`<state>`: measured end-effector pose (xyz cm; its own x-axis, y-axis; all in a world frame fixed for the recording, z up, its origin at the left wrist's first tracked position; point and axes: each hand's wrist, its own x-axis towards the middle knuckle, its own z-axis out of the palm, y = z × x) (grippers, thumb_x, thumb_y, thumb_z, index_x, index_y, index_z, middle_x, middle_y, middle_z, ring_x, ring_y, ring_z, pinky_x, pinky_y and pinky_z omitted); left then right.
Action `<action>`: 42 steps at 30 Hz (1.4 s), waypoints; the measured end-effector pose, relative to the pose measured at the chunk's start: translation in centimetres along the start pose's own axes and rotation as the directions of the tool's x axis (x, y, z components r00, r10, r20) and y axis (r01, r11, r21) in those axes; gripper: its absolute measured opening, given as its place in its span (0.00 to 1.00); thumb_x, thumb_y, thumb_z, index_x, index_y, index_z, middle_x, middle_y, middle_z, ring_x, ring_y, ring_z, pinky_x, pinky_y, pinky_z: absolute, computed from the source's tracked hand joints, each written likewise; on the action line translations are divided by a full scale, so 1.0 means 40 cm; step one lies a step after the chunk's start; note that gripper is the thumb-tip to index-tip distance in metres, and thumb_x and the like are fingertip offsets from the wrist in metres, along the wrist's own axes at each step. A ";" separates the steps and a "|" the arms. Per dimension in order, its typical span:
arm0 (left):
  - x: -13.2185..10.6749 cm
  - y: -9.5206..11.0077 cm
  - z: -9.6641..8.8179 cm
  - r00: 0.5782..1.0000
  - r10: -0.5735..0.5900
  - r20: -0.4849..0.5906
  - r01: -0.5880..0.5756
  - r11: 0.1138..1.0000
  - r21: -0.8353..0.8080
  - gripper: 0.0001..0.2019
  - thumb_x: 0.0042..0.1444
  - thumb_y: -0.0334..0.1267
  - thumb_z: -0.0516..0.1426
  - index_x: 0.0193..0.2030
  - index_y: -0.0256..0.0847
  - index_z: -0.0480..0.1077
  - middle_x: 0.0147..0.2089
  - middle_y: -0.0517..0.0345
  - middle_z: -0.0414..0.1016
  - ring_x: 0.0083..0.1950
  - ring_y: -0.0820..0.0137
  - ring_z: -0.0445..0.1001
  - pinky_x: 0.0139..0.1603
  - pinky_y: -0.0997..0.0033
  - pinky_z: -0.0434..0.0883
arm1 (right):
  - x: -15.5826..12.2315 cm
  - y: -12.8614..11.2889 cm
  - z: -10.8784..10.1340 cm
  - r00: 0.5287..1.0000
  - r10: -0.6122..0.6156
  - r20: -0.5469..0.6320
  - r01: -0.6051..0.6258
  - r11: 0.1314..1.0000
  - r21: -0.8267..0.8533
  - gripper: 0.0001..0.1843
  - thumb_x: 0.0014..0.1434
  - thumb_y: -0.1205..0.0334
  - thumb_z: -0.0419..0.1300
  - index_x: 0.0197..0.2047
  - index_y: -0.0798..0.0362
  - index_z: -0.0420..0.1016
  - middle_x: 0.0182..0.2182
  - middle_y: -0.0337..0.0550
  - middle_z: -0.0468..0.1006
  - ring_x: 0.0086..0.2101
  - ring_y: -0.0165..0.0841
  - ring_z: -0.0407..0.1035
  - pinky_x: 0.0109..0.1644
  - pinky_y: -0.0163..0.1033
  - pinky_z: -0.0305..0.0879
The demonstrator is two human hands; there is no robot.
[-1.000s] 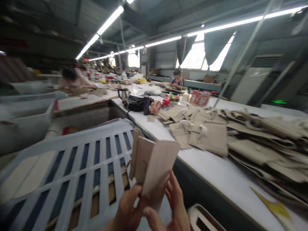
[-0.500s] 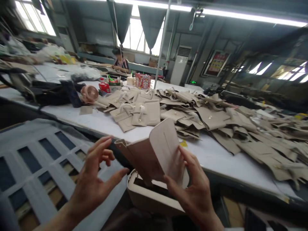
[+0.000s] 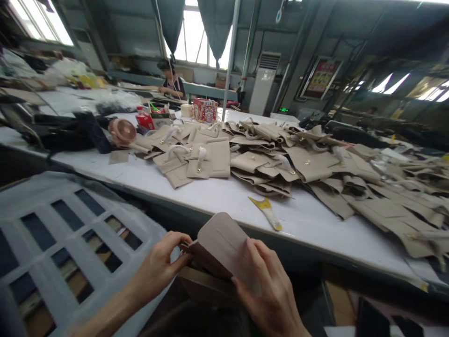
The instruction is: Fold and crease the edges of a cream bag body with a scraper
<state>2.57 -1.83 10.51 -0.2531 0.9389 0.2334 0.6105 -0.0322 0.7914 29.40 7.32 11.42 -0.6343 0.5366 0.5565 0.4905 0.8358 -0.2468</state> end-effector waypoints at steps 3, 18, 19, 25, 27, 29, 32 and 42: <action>-0.007 -0.026 0.017 0.999 0.035 -0.023 -0.035 0.999 0.003 0.04 0.58 0.31 0.59 0.38 0.44 0.70 0.45 0.58 0.74 0.50 0.64 0.70 0.51 0.63 0.67 | 0.009 -0.012 -0.002 0.992 -0.126 0.002 0.125 0.984 -0.125 0.39 0.59 0.66 0.63 0.70 0.57 0.53 0.60 0.58 0.65 0.55 0.46 0.65 0.53 0.51 0.71; 0.009 0.000 0.011 0.994 0.075 0.073 -0.094 0.948 0.304 0.07 0.51 0.27 0.56 0.33 0.43 0.68 0.33 0.60 0.72 0.40 0.63 0.69 0.59 0.50 0.61 | 0.016 0.007 0.019 0.999 -0.041 0.025 0.044 0.990 -0.136 0.38 0.61 0.61 0.60 0.70 0.55 0.51 0.59 0.56 0.67 0.54 0.47 0.67 0.52 0.53 0.74; 0.015 -0.001 0.005 0.993 0.044 0.109 -0.075 0.950 0.303 0.06 0.50 0.27 0.56 0.31 0.43 0.68 0.31 0.60 0.72 0.39 0.63 0.69 0.58 0.51 0.61 | 0.020 0.004 0.021 0.997 -0.070 0.031 0.074 0.985 -0.158 0.38 0.61 0.62 0.61 0.70 0.54 0.51 0.59 0.57 0.67 0.53 0.47 0.68 0.51 0.53 0.74; 0.030 0.022 -0.036 0.969 -0.181 0.170 0.178 0.983 0.033 0.01 0.53 0.35 0.56 0.31 0.44 0.69 0.28 0.64 0.71 0.32 0.68 0.69 0.35 0.69 0.63 | 0.050 -0.001 0.020 1.000 -0.003 0.000 0.003 0.994 -0.106 0.37 0.60 0.59 0.62 0.68 0.55 0.55 0.57 0.55 0.68 0.53 0.44 0.68 0.52 0.50 0.74; 0.035 0.035 -0.047 0.967 -0.218 0.132 0.228 0.971 -0.067 0.03 0.55 0.38 0.57 0.32 0.44 0.69 0.27 0.66 0.71 0.30 0.70 0.68 0.30 0.72 0.61 | 0.055 -0.002 0.022 0.998 0.058 -0.028 -0.060 0.996 -0.072 0.37 0.59 0.57 0.62 0.68 0.55 0.55 0.57 0.54 0.69 0.54 0.44 0.68 0.53 0.49 0.74; 0.043 0.045 -0.052 0.974 -0.205 0.100 0.216 0.970 -0.108 0.03 0.54 0.37 0.57 0.31 0.43 0.68 0.25 0.67 0.71 0.29 0.72 0.68 0.30 0.74 0.61 | 0.059 -0.006 0.028 0.995 0.087 -0.046 -0.091 0.993 -0.078 0.37 0.59 0.56 0.62 0.68 0.54 0.55 0.56 0.54 0.69 0.54 0.44 0.68 0.53 0.50 0.74; 0.060 0.051 -0.053 0.974 -0.213 0.075 0.222 0.966 -0.135 0.03 0.53 0.37 0.58 0.30 0.42 0.68 0.24 0.67 0.71 0.27 0.73 0.68 0.29 0.75 0.61 | 0.063 -0.013 0.043 0.990 0.130 -0.058 -0.134 0.988 -0.075 0.36 0.59 0.54 0.62 0.67 0.53 0.56 0.55 0.53 0.70 0.53 0.44 0.69 0.52 0.50 0.74; 0.091 0.033 0.004 0.965 -0.233 0.120 0.242 0.968 -0.066 0.03 0.47 0.32 0.55 0.28 0.43 0.63 0.20 0.69 0.62 0.24 0.75 0.60 0.23 0.75 0.52 | 0.046 0.031 0.056 0.975 0.214 0.057 -0.200 0.961 -0.189 0.36 0.60 0.44 0.58 0.66 0.50 0.57 0.55 0.49 0.72 0.48 0.44 0.73 0.42 0.47 0.79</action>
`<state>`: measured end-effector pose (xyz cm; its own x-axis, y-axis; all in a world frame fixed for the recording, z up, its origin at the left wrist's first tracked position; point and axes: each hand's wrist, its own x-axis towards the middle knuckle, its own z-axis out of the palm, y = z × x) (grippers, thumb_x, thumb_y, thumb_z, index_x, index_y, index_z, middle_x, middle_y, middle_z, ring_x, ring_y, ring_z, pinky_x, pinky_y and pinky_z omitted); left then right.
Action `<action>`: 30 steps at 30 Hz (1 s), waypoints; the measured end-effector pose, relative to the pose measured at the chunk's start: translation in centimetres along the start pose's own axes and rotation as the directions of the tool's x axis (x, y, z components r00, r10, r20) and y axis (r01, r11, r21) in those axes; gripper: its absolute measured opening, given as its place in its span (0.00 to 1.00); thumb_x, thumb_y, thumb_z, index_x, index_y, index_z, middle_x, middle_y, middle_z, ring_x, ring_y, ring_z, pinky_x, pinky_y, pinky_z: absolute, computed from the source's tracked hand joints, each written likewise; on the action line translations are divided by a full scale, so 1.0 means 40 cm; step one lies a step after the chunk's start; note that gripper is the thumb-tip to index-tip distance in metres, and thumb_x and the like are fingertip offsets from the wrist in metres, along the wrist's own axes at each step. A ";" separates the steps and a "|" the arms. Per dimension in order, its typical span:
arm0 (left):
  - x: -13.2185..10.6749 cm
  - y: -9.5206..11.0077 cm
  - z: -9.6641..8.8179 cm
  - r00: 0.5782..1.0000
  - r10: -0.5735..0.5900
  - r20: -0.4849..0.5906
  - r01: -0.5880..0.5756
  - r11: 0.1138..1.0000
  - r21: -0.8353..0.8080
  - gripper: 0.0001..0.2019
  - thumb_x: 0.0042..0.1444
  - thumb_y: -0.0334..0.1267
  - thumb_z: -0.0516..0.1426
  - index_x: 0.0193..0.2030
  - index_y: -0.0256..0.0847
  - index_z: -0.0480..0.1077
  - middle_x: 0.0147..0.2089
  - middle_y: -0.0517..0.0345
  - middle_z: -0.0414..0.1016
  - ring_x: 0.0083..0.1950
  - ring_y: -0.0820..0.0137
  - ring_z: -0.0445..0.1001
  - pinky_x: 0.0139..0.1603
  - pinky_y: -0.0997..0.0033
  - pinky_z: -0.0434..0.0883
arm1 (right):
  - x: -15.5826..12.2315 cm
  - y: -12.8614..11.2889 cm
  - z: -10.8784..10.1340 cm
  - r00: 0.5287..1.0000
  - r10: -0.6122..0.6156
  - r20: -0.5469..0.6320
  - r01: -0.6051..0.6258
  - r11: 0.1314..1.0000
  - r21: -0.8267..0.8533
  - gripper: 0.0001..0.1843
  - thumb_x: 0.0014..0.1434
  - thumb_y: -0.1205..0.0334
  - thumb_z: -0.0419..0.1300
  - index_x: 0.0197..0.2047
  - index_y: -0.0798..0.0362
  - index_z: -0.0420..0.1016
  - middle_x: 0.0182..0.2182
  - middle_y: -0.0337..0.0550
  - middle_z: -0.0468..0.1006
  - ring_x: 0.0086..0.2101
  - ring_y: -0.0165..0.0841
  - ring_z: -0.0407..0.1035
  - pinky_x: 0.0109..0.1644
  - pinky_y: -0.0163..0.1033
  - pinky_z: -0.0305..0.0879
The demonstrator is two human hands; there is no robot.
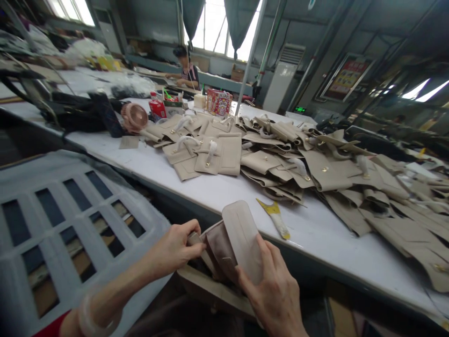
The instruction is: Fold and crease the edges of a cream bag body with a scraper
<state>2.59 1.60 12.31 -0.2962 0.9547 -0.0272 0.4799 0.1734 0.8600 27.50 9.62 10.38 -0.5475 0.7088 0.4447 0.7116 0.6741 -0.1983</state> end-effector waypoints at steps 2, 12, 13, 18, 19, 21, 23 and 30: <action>-0.004 -0.001 0.018 1.000 0.018 0.005 -0.018 0.999 0.042 0.04 0.46 0.30 0.55 0.28 0.44 0.63 0.21 0.69 0.62 0.24 0.74 0.61 0.24 0.75 0.52 | -0.009 0.015 -0.004 0.999 -0.040 -0.007 0.039 0.998 -0.055 0.36 0.61 0.43 0.57 0.66 0.51 0.57 0.54 0.50 0.72 0.48 0.44 0.73 0.41 0.47 0.79; 0.000 0.047 0.029 0.996 -0.052 0.075 0.076 0.928 -0.366 0.07 0.48 0.36 0.57 0.30 0.44 0.61 0.21 0.69 0.67 0.23 0.72 0.71 0.20 0.78 0.60 | 0.016 0.043 -0.038 1.000 0.017 -0.003 -0.016 0.997 0.072 0.36 0.58 0.41 0.59 0.64 0.50 0.60 0.53 0.50 0.73 0.49 0.46 0.72 0.48 0.52 0.75; 0.007 0.050 0.028 0.994 -0.055 0.089 0.087 0.912 -0.402 0.08 0.47 0.36 0.58 0.31 0.44 0.61 0.21 0.69 0.68 0.23 0.71 0.72 0.20 0.78 0.62 | 0.023 0.046 -0.039 0.999 0.032 0.004 -0.032 0.996 0.081 0.37 0.58 0.41 0.60 0.64 0.49 0.60 0.52 0.50 0.73 0.49 0.46 0.72 0.48 0.52 0.75; 0.028 0.051 0.024 0.994 -0.052 0.098 0.090 0.890 -0.446 0.09 0.46 0.36 0.60 0.30 0.43 0.61 0.21 0.68 0.71 0.23 0.69 0.75 0.20 0.77 0.68 | 0.048 0.052 -0.030 0.997 0.060 0.055 -0.065 0.994 0.085 0.37 0.57 0.39 0.59 0.64 0.49 0.60 0.53 0.49 0.73 0.50 0.46 0.71 0.49 0.52 0.75; 0.028 0.048 0.024 0.994 -0.052 0.091 0.087 0.893 -0.442 0.09 0.46 0.36 0.60 0.30 0.43 0.61 0.21 0.69 0.71 0.23 0.69 0.75 0.20 0.77 0.67 | 0.049 0.050 -0.027 0.997 0.054 0.050 -0.057 0.995 0.079 0.37 0.57 0.39 0.59 0.64 0.49 0.60 0.53 0.49 0.73 0.50 0.47 0.71 0.49 0.53 0.75; 0.021 0.041 0.024 0.995 -0.060 0.073 0.086 0.901 -0.425 0.09 0.47 0.36 0.59 0.30 0.43 0.61 0.20 0.69 0.71 0.22 0.69 0.75 0.19 0.78 0.66 | 0.050 0.042 -0.024 0.999 0.027 0.035 -0.029 0.998 0.056 0.37 0.58 0.39 0.58 0.64 0.50 0.60 0.54 0.50 0.73 0.49 0.47 0.72 0.48 0.53 0.75; 0.010 0.029 0.021 0.996 -0.073 0.052 0.088 0.918 -0.386 0.08 0.47 0.35 0.58 0.30 0.43 0.60 0.19 0.69 0.70 0.22 0.71 0.73 0.20 0.78 0.64 | 0.048 0.030 -0.024 1.000 -0.009 0.017 0.008 1.000 0.006 0.37 0.59 0.39 0.57 0.64 0.50 0.59 0.54 0.50 0.73 0.48 0.46 0.73 0.47 0.51 0.76; -0.033 -0.046 -0.006 0.999 -0.023 0.039 0.024 0.999 -0.028 0.07 0.51 0.39 0.61 0.31 0.43 0.66 0.24 0.68 0.67 0.27 0.73 0.65 0.25 0.74 0.58 | 0.028 -0.010 -0.029 0.981 -0.191 -0.042 0.183 0.971 -0.151 0.36 0.62 0.44 0.56 0.68 0.53 0.56 0.56 0.50 0.71 0.52 0.41 0.70 0.46 0.45 0.76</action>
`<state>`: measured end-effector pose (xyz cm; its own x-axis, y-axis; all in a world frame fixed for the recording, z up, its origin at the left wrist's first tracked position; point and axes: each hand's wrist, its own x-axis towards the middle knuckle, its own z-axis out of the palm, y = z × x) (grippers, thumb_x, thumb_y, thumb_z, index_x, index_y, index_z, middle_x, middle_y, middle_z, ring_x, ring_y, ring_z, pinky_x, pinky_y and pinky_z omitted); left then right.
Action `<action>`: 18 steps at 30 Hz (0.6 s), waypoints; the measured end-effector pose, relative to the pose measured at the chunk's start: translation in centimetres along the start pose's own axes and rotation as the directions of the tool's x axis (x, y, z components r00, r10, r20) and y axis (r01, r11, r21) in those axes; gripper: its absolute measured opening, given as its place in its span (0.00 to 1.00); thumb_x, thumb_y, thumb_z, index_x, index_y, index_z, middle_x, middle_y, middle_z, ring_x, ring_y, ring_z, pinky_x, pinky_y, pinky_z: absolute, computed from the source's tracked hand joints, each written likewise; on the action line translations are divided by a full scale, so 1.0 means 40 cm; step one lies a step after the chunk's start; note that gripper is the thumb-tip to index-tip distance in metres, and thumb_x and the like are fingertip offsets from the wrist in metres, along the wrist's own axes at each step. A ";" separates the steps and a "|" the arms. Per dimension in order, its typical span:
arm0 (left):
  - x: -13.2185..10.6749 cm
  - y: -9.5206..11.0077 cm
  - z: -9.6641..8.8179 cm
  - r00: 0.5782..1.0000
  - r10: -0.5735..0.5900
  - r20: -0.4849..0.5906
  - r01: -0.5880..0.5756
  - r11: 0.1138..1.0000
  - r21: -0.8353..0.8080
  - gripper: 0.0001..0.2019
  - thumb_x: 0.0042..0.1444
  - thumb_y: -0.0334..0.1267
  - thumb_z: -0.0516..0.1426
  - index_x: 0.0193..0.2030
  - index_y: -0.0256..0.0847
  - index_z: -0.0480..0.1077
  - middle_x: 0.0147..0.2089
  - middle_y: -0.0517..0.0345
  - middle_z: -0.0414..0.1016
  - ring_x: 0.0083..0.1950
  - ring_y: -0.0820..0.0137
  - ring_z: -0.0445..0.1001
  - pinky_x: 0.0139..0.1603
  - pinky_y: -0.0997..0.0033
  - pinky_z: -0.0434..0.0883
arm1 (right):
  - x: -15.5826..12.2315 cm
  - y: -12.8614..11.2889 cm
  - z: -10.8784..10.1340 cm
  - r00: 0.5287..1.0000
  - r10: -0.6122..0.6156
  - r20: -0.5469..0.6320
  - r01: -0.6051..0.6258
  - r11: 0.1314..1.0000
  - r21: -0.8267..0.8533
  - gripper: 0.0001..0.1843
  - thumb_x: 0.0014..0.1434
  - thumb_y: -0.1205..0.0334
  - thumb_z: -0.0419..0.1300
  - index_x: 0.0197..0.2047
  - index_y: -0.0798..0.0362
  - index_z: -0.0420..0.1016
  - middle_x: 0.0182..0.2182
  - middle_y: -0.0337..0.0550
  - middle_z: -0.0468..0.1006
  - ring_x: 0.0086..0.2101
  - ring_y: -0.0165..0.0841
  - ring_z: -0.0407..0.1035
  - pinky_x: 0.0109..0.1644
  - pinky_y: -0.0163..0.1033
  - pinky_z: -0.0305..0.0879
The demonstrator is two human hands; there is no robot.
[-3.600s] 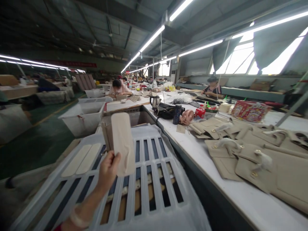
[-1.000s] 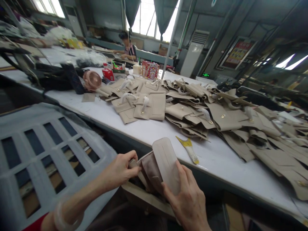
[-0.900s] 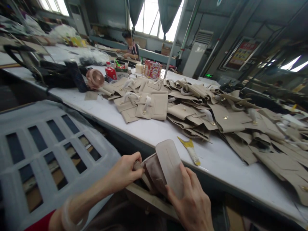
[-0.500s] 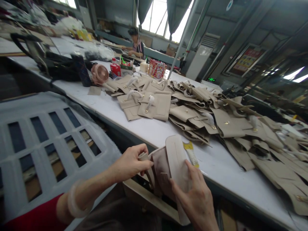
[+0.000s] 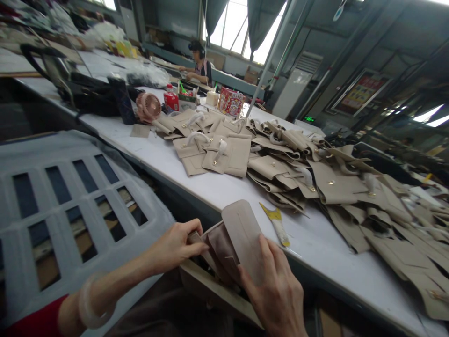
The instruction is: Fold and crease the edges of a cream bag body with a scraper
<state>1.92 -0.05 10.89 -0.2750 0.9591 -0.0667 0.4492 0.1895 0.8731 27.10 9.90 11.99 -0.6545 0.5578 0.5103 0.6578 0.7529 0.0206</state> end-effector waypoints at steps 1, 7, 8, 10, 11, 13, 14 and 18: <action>-0.004 -0.013 0.003 1.000 0.020 -0.008 -0.019 0.997 0.072 0.07 0.51 0.39 0.62 0.32 0.43 0.67 0.26 0.67 0.68 0.29 0.71 0.67 0.28 0.73 0.60 | -0.005 -0.006 0.001 0.999 -0.031 -0.014 0.031 0.999 -0.022 0.36 0.63 0.45 0.56 0.68 0.54 0.56 0.56 0.50 0.72 0.52 0.42 0.70 0.46 0.45 0.76; -0.022 -0.067 0.056 0.959 0.282 -0.017 -0.264 0.916 0.303 0.08 0.49 0.32 0.65 0.35 0.42 0.72 0.49 0.55 0.74 0.54 0.60 0.68 0.56 0.58 0.64 | -0.053 -0.008 -0.003 0.979 -0.203 0.007 0.203 0.972 -0.120 0.34 0.65 0.50 0.56 0.68 0.59 0.57 0.54 0.55 0.73 0.45 0.43 0.72 0.41 0.46 0.72; -0.025 -0.074 0.060 0.954 0.299 -0.017 -0.284 0.919 0.273 0.09 0.49 0.31 0.65 0.37 0.43 0.72 0.56 0.54 0.71 0.59 0.59 0.66 0.61 0.56 0.61 | -0.059 -0.002 -0.008 0.973 -0.231 0.020 0.231 0.964 -0.133 0.34 0.65 0.51 0.55 0.68 0.60 0.57 0.54 0.55 0.73 0.45 0.43 0.72 0.42 0.47 0.71; -0.032 -0.094 0.060 0.964 0.262 -0.040 -0.254 0.957 0.138 0.12 0.50 0.31 0.65 0.42 0.44 0.73 0.64 0.54 0.65 0.65 0.59 0.62 0.66 0.56 0.58 | -0.065 0.010 -0.017 0.957 -0.289 0.030 0.290 0.943 -0.166 0.33 0.65 0.53 0.56 0.68 0.61 0.58 0.55 0.56 0.73 0.44 0.44 0.71 0.42 0.48 0.69; -0.036 -0.109 0.057 0.975 0.212 -0.065 -0.210 0.977 0.048 0.14 0.51 0.34 0.64 0.46 0.45 0.72 0.66 0.53 0.63 0.66 0.59 0.61 0.67 0.57 0.58 | -0.065 0.014 -0.020 0.948 -0.317 0.031 0.317 0.931 -0.181 0.33 0.65 0.54 0.56 0.67 0.62 0.59 0.55 0.56 0.73 0.44 0.44 0.71 0.43 0.48 0.69; -0.044 -0.152 0.055 0.990 0.082 -0.116 -0.099 0.984 -0.147 0.18 0.56 0.42 0.62 0.53 0.46 0.70 0.66 0.52 0.63 0.66 0.60 0.62 0.67 0.58 0.59 | -0.060 0.015 -0.018 0.931 -0.363 0.031 0.362 0.911 -0.196 0.32 0.64 0.55 0.56 0.67 0.63 0.59 0.55 0.57 0.73 0.44 0.44 0.72 0.42 0.48 0.68; -0.048 -0.178 0.058 0.992 0.013 -0.128 -0.044 0.969 -0.242 0.20 0.58 0.48 0.60 0.56 0.46 0.68 0.65 0.51 0.64 0.66 0.59 0.63 0.67 0.57 0.60 | -0.057 0.011 -0.012 0.923 -0.383 0.035 0.382 0.904 -0.193 0.33 0.64 0.55 0.57 0.67 0.63 0.59 0.55 0.58 0.73 0.44 0.44 0.72 0.42 0.48 0.68; -0.064 -0.266 0.103 0.979 -0.197 -0.043 0.140 0.817 -0.559 0.26 0.62 0.60 0.50 0.57 0.45 0.70 0.61 0.51 0.71 0.64 0.56 0.66 0.68 0.52 0.60 | -0.045 -0.009 0.033 0.895 -0.439 0.076 0.445 0.889 -0.108 0.36 0.59 0.55 0.60 0.67 0.63 0.59 0.55 0.59 0.73 0.43 0.44 0.73 0.39 0.46 0.73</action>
<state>1.35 -3.65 -0.22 -0.3943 0.8930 -0.2168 -0.1463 0.1719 0.9742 27.55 9.06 9.94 -0.9032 0.1950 0.3824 0.3333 0.8801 0.3383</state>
